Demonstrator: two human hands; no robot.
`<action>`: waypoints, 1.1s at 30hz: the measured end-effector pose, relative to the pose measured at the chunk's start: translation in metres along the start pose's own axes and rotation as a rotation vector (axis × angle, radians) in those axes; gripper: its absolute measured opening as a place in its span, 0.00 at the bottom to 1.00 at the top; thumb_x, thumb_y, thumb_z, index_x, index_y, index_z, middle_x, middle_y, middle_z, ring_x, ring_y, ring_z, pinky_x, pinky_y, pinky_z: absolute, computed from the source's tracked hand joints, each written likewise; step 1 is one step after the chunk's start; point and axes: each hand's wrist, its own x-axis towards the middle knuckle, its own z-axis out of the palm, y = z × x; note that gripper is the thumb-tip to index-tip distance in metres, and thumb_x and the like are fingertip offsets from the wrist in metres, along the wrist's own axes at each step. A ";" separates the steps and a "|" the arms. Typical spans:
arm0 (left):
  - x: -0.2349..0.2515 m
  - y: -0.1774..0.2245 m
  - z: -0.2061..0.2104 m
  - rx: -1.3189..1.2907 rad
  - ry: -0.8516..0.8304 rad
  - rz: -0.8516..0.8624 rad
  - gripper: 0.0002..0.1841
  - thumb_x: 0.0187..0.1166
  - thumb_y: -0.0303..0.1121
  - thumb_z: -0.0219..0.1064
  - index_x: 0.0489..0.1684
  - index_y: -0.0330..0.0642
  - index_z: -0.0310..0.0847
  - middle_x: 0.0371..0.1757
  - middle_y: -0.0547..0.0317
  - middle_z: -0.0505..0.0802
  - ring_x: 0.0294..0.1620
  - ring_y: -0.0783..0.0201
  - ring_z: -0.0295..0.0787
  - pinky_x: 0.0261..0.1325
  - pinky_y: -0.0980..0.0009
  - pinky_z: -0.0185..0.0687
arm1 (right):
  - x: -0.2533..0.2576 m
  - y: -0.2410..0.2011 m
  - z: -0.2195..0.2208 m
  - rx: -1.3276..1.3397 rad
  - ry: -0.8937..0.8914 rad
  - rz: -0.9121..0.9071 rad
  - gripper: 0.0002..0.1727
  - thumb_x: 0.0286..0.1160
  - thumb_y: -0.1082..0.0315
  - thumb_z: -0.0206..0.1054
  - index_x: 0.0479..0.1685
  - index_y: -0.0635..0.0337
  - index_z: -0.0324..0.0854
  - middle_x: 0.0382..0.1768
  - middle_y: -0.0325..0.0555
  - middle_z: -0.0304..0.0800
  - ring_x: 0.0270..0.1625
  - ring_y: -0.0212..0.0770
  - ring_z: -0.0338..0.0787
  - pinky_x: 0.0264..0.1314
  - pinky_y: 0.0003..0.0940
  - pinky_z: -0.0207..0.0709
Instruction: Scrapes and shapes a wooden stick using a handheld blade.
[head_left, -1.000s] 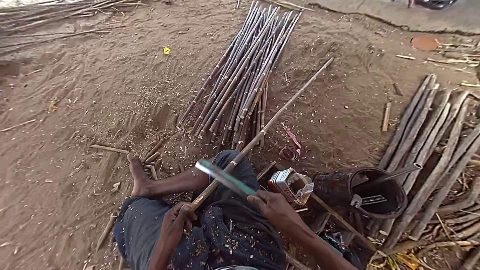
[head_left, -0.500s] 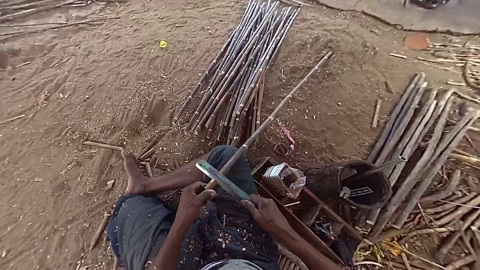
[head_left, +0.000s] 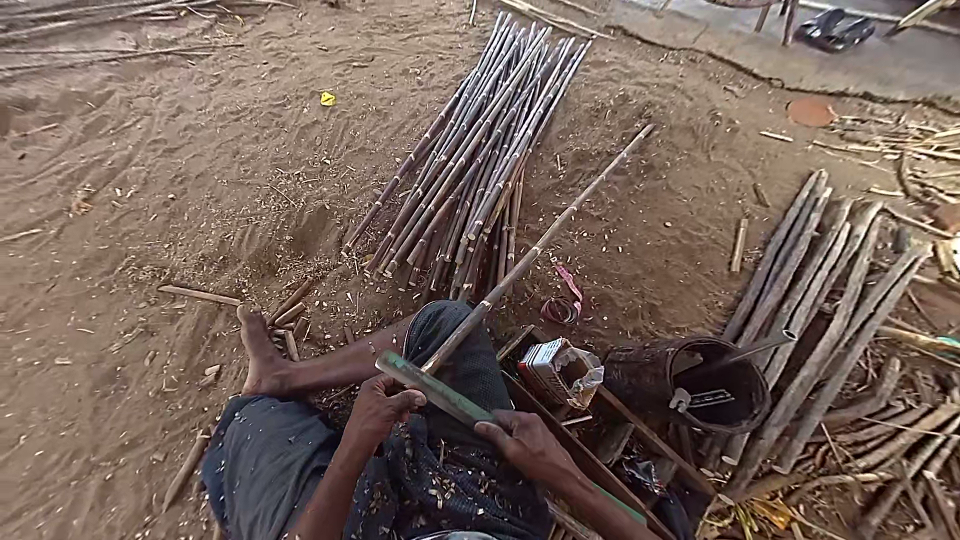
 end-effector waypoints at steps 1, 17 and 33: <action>0.001 0.000 0.000 0.006 -0.014 -0.003 0.13 0.67 0.31 0.83 0.42 0.32 0.89 0.32 0.44 0.93 0.24 0.57 0.86 0.30 0.67 0.85 | 0.006 0.006 -0.005 0.075 0.036 0.039 0.33 0.72 0.22 0.56 0.26 0.42 0.81 0.20 0.35 0.80 0.24 0.38 0.82 0.31 0.47 0.80; 0.004 -0.004 0.000 0.052 -0.042 0.048 0.14 0.75 0.39 0.78 0.39 0.35 0.88 0.29 0.46 0.92 0.23 0.58 0.86 0.28 0.67 0.83 | 0.014 0.005 -0.019 0.203 0.067 0.153 0.34 0.71 0.22 0.58 0.33 0.45 0.85 0.19 0.39 0.80 0.19 0.41 0.79 0.25 0.47 0.79; 0.006 -0.009 0.003 0.202 -0.069 0.133 0.23 0.85 0.54 0.63 0.39 0.41 0.89 0.25 0.54 0.92 0.18 0.60 0.84 0.24 0.68 0.81 | 0.018 0.015 -0.022 0.231 0.116 0.156 0.34 0.73 0.24 0.58 0.33 0.47 0.84 0.17 0.40 0.78 0.17 0.41 0.77 0.22 0.46 0.77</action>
